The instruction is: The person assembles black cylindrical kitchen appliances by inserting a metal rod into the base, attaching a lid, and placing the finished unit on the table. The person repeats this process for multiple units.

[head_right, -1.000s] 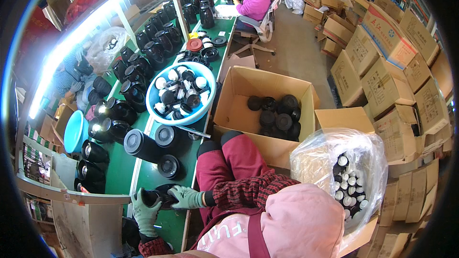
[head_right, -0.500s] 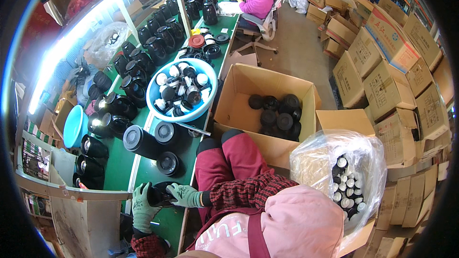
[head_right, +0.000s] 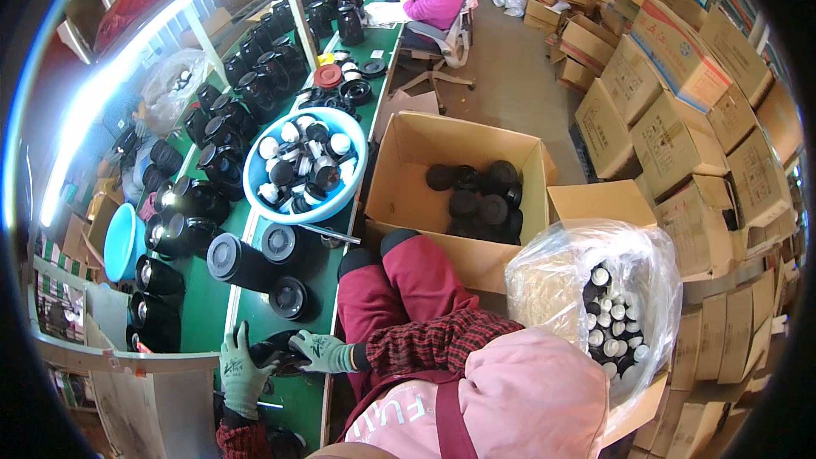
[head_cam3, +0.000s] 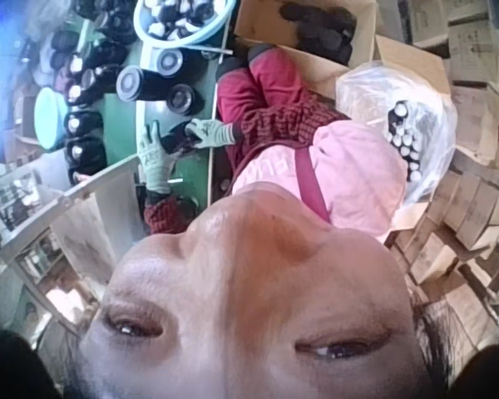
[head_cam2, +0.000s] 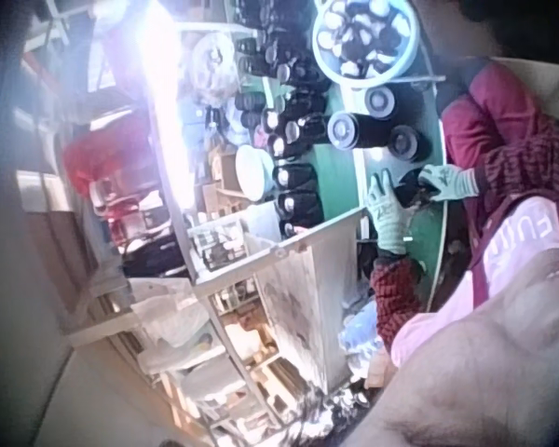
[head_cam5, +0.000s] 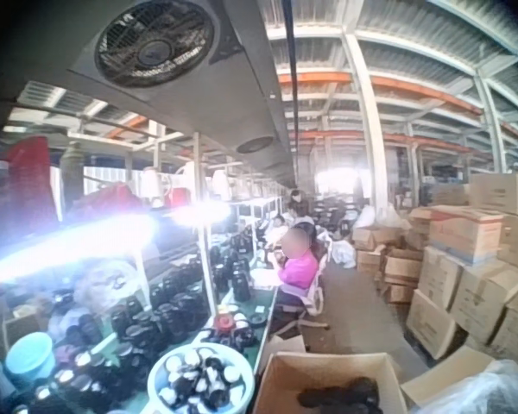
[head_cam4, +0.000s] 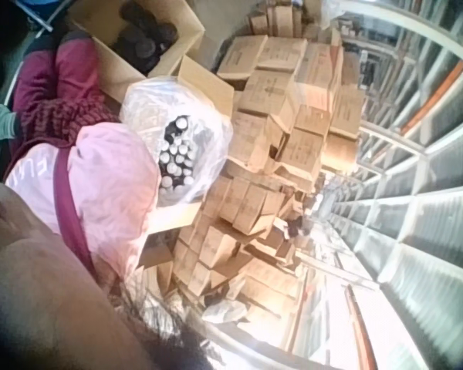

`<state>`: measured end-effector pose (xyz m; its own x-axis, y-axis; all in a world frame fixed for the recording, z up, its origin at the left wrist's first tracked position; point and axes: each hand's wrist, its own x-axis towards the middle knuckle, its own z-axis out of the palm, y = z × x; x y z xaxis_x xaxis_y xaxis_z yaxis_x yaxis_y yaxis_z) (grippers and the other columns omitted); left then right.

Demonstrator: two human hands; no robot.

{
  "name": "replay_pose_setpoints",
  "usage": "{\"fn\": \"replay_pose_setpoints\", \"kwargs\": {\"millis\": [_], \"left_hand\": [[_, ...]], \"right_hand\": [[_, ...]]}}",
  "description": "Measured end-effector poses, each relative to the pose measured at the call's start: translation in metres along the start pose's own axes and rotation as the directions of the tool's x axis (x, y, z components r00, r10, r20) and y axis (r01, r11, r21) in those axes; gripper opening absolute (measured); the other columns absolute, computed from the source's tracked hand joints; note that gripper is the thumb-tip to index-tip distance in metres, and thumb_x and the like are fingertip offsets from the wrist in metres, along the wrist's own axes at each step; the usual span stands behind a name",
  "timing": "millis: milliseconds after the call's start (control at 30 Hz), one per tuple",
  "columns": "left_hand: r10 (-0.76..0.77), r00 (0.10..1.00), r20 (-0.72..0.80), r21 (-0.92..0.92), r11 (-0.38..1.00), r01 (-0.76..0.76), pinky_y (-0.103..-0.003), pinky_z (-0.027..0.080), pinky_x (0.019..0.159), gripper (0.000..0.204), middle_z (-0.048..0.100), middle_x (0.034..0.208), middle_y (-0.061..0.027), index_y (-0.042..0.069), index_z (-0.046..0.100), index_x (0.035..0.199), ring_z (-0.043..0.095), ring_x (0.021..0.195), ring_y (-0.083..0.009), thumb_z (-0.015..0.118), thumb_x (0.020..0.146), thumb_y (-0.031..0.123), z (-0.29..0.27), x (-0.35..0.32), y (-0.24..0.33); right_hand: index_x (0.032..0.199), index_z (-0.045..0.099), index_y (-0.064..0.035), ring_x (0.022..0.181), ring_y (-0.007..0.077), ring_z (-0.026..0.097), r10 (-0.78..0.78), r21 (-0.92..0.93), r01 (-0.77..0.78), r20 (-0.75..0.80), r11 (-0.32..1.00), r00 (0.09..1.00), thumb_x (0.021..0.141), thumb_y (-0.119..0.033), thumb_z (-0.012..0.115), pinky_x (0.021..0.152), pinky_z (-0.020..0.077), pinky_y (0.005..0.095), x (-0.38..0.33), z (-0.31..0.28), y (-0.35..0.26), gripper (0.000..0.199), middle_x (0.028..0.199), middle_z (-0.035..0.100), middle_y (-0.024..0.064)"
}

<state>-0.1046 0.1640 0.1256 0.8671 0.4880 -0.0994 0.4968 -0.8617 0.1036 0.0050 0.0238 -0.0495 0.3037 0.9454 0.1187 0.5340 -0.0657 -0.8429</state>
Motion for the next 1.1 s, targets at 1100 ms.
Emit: {"fn": "replay_pose_setpoints", "kwargs": {"millis": [1100], "left_hand": [[-0.063,0.948,0.313,0.067,0.997,0.044,-0.048,0.049,0.094,0.099,0.053,0.125,-0.0141,0.009,0.047,0.144,0.055,0.112,-0.0343,0.094,0.062,0.036,0.01,-0.013,-0.005]], "right_hand": [[0.135,0.05,-0.0033,0.087,0.0338,0.068,-0.004,-0.332,0.031,0.082,0.943,0.997,0.082,-0.028,0.074,0.073,0.0544,0.0441,0.019,0.017,0.0,0.063,0.106,0.061,0.0177]]}}
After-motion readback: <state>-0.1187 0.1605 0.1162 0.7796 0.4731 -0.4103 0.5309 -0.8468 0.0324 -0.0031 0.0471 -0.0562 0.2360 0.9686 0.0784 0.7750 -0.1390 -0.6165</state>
